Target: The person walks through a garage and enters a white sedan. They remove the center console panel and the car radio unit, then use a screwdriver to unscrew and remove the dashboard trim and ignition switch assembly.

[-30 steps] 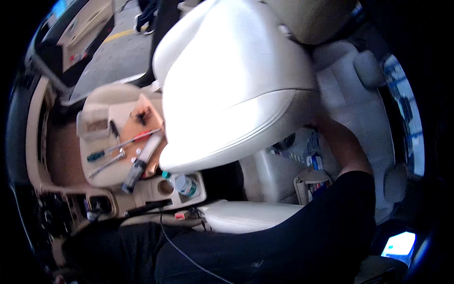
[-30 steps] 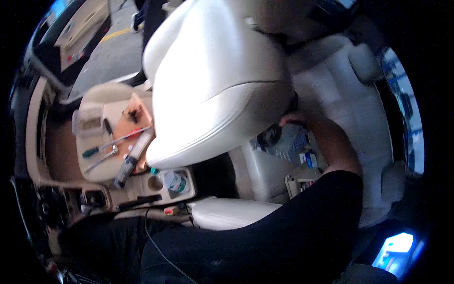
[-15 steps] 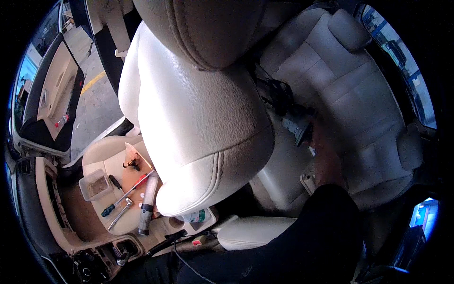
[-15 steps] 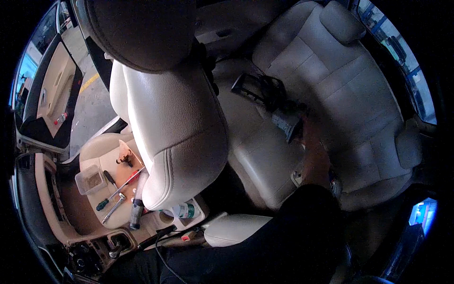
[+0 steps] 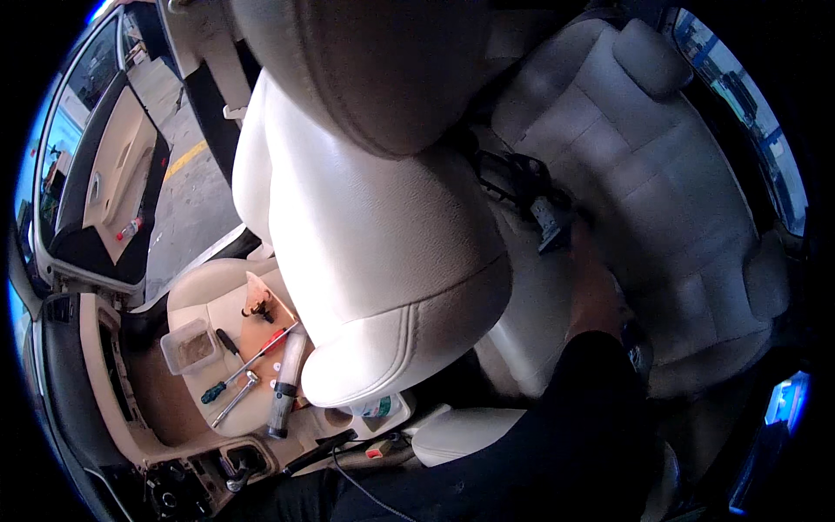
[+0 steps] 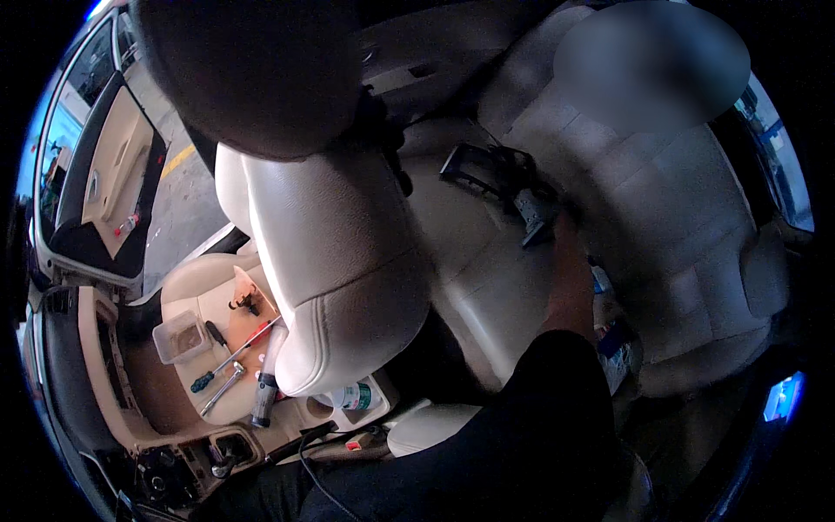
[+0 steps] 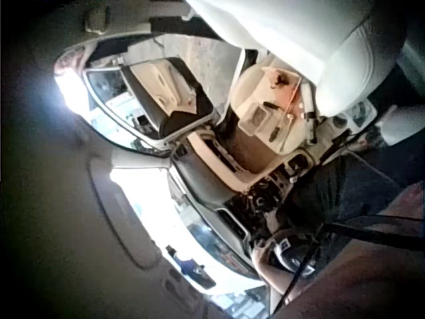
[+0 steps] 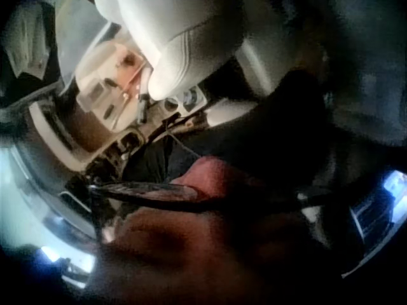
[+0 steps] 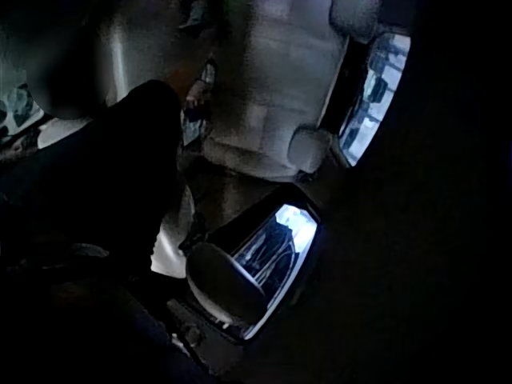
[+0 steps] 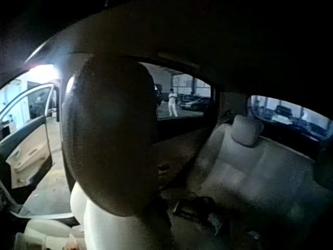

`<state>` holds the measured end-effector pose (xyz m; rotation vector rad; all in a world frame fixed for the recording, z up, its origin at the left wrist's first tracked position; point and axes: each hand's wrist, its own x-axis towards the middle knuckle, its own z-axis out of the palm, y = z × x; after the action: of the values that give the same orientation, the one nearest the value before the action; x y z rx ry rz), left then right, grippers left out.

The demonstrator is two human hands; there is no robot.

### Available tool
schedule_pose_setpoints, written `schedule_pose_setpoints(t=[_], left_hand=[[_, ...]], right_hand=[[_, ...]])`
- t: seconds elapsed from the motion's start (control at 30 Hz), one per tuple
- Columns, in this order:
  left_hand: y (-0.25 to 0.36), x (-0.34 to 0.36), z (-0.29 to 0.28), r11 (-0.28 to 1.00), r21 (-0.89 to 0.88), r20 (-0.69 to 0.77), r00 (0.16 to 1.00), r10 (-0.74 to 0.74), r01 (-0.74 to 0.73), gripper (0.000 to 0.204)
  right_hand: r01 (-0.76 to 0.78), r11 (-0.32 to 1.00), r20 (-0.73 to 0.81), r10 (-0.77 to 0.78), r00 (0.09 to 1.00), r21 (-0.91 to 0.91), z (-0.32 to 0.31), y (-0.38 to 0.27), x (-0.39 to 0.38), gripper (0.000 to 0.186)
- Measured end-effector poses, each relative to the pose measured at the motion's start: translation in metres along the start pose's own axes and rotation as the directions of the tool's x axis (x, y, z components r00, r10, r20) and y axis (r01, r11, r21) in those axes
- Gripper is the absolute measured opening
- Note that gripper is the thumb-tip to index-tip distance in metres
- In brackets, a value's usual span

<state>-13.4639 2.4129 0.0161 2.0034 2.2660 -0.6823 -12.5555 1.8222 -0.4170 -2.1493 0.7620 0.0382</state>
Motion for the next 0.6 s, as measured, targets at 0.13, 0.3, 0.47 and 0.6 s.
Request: schedule_pose_setpoints(t=[0.13,0.3,0.47,0.6], left_hand=[[-0.023,-0.015,0.02,0.997,-0.06,-0.024,0.999,-0.042,0.041,0.059],[-0.017,-0.008,0.002,1.0,-0.014,0.052,0.999,-0.008,0.008,0.058],[-0.03,0.0,0.021,0.992,0.113,-0.155,0.987,-0.043,0.061,0.073],[-0.026,-0.033,0.027,0.974,0.144,-0.147,0.977,-0.156,0.177,0.062]], right_hand=[[0.261,0.945,-0.022,-0.27,0.962,-0.197,0.023,-0.045,-0.028,0.081],[0.685,0.726,0.104,-0.678,0.727,-0.059,0.033,-0.124,-0.082,0.072],[0.874,0.379,0.114,-0.925,0.362,0.304,0.062,-0.241,-0.224,0.064],[0.767,0.074,0.024,-0.997,0.077,0.637,0.047,-0.295,-0.361,0.057]])
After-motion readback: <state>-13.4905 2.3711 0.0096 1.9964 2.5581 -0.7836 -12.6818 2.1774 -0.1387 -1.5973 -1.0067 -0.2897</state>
